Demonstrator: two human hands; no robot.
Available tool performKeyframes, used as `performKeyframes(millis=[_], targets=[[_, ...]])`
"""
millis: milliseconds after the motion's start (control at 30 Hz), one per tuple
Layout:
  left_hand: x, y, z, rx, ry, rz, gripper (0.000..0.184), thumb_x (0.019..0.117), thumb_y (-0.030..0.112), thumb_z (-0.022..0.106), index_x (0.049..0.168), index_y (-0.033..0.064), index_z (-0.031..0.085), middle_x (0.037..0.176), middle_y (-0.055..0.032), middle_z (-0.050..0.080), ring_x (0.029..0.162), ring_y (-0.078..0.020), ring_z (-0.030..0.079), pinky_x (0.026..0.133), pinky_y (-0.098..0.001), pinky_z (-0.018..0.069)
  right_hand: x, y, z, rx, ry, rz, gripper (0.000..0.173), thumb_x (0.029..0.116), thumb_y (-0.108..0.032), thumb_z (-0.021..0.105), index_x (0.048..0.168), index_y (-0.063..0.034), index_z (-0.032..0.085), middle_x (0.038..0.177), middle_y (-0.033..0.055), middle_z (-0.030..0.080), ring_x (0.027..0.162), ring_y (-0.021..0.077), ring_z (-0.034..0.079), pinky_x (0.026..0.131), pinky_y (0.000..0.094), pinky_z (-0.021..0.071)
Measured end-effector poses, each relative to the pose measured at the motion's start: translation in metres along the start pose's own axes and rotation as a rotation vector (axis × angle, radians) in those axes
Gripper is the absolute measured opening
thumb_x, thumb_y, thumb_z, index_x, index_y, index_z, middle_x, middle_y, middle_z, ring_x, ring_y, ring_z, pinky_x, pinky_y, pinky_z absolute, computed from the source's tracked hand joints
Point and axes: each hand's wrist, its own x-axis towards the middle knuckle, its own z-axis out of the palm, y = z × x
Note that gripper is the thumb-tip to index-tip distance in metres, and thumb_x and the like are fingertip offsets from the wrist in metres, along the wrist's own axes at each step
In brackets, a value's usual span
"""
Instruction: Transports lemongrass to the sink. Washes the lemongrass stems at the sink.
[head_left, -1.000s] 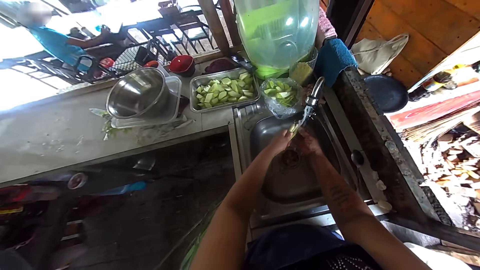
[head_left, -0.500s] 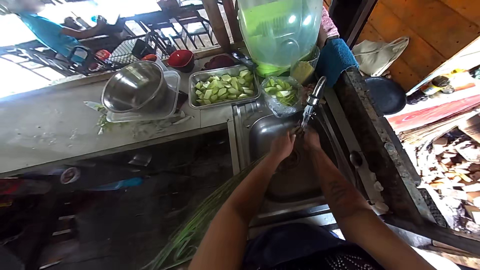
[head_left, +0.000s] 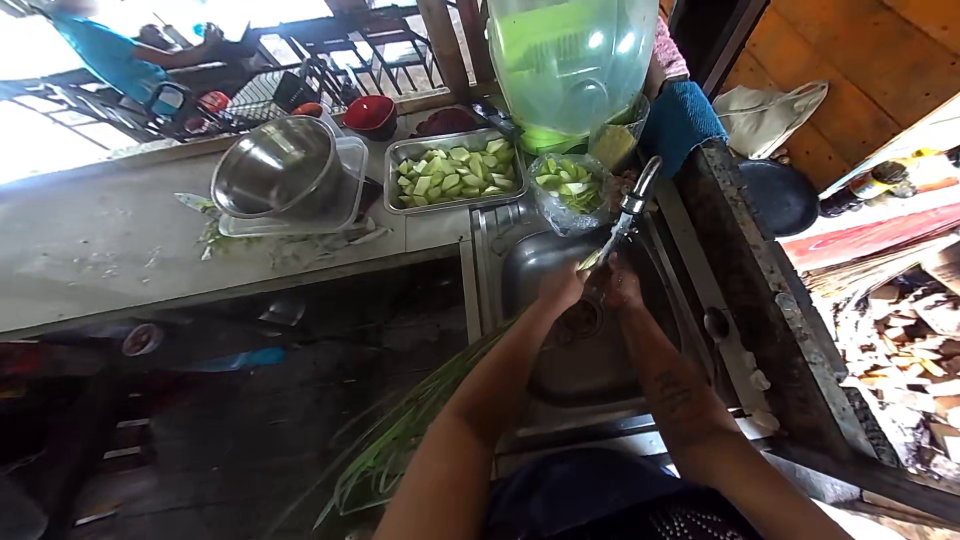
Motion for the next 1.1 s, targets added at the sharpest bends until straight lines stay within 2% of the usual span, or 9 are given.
performKeyframes(millis=[67,167,333,567,833,933,1000,1033,1100], targets=[[0.002,0.003,0.0,-0.016,-0.033,0.001,0.043,0.1111,0.035,0.041,0.133,0.0024,0.059,0.124,-0.0247,0.065,0.119,-0.0409,0.062,0.098,-0.0617,0.0471,-0.002,0.001,0.004,-0.058,0.005,0.013,0.043,0.1131,-0.03,0.039,0.131,0.0057,0.055,0.103,0.017,0.064,0.086,0.0201,0.064,0.08,0.0365,0.0568],[0.008,0.004,0.0,-0.097,0.0,0.012,0.035,0.1067,0.023,0.05,0.131,0.0011,0.062,0.124,-0.0252,0.066,0.119,-0.0412,0.062,0.099,-0.0614,0.0475,-0.01,0.001,0.017,-0.134,0.002,0.024,0.041,0.1132,-0.03,0.038,0.115,0.0042,0.059,0.085,0.0095,0.059,0.07,0.0152,0.057,0.066,0.0329,0.0522],[0.01,0.006,0.001,-0.169,0.084,-0.008,0.027,0.0982,0.009,0.06,0.123,0.0018,0.067,0.122,-0.0234,0.067,0.117,-0.0396,0.063,0.097,-0.0601,0.0487,-0.02,-0.003,0.021,-0.268,-0.029,-0.074,0.036,0.1128,-0.021,0.04,0.122,0.0082,0.059,0.099,0.018,0.064,0.086,0.0206,0.063,0.08,0.0374,0.0554],[0.004,0.013,0.017,0.05,0.095,0.019,0.033,0.0999,0.014,0.055,0.131,0.0097,0.066,0.126,-0.0176,0.068,0.12,-0.0364,0.064,0.096,-0.0594,0.0506,-0.016,0.004,0.023,0.407,0.064,0.21,0.022,0.1103,-0.016,0.036,0.107,-0.0034,0.054,0.08,0.0068,0.056,0.066,0.0153,0.055,0.062,0.032,0.0521],[0.006,0.006,0.007,0.023,0.079,0.106,0.028,0.1057,0.023,0.054,0.117,0.0025,0.068,0.113,-0.021,0.07,0.111,-0.0376,0.066,0.094,-0.0587,0.0506,-0.006,0.003,0.012,0.59,-0.105,0.384,0.028,0.1101,-0.025,0.032,0.112,-0.0066,0.053,0.088,0.0081,0.059,0.075,0.0188,0.061,0.071,0.0381,0.0556],[0.011,0.003,0.005,0.014,0.035,0.114,0.03,0.1054,0.028,0.055,0.119,0.0038,0.068,0.114,-0.0205,0.069,0.111,-0.0369,0.066,0.095,-0.059,0.0503,0.0,-0.002,0.007,0.408,-0.1,0.407,0.034,0.1108,-0.033,0.031,0.113,-0.0064,0.052,0.087,0.0079,0.057,0.072,0.0187,0.059,0.068,0.038,0.0545],[0.01,0.002,0.005,-0.002,0.022,0.075,0.032,0.1045,0.027,0.055,0.125,0.0061,0.066,0.12,-0.0196,0.068,0.115,-0.0361,0.065,0.096,-0.0599,0.0497,-0.001,-0.004,0.01,0.027,-0.052,0.248,0.035,0.1126,-0.024,0.032,0.116,0.0014,0.055,0.089,0.0109,0.059,0.072,0.0176,0.058,0.066,0.035,0.0535],[0.008,0.004,0.004,-0.003,0.012,0.044,0.032,0.1025,0.024,0.054,0.128,0.0067,0.065,0.124,-0.0196,0.067,0.118,-0.0361,0.064,0.096,-0.06,0.0495,-0.005,-0.004,0.011,-0.245,-0.029,0.108,0.033,0.1122,-0.017,0.036,0.118,0.0056,0.059,0.094,0.0137,0.062,0.078,0.0178,0.061,0.072,0.0336,0.0539],[0.004,0.006,0.004,-0.01,-0.004,-0.02,0.038,0.0998,0.021,0.056,0.135,0.0072,0.061,0.131,-0.0188,0.064,0.125,-0.0351,0.06,0.1,-0.0594,0.0482,-0.016,-0.013,0.014,-0.683,-0.031,-0.116,0.035,0.1058,-0.007,0.049,0.137,0.0073,0.054,0.126,0.0247,0.064,0.111,0.0284,0.064,0.098,0.0416,0.0522]])
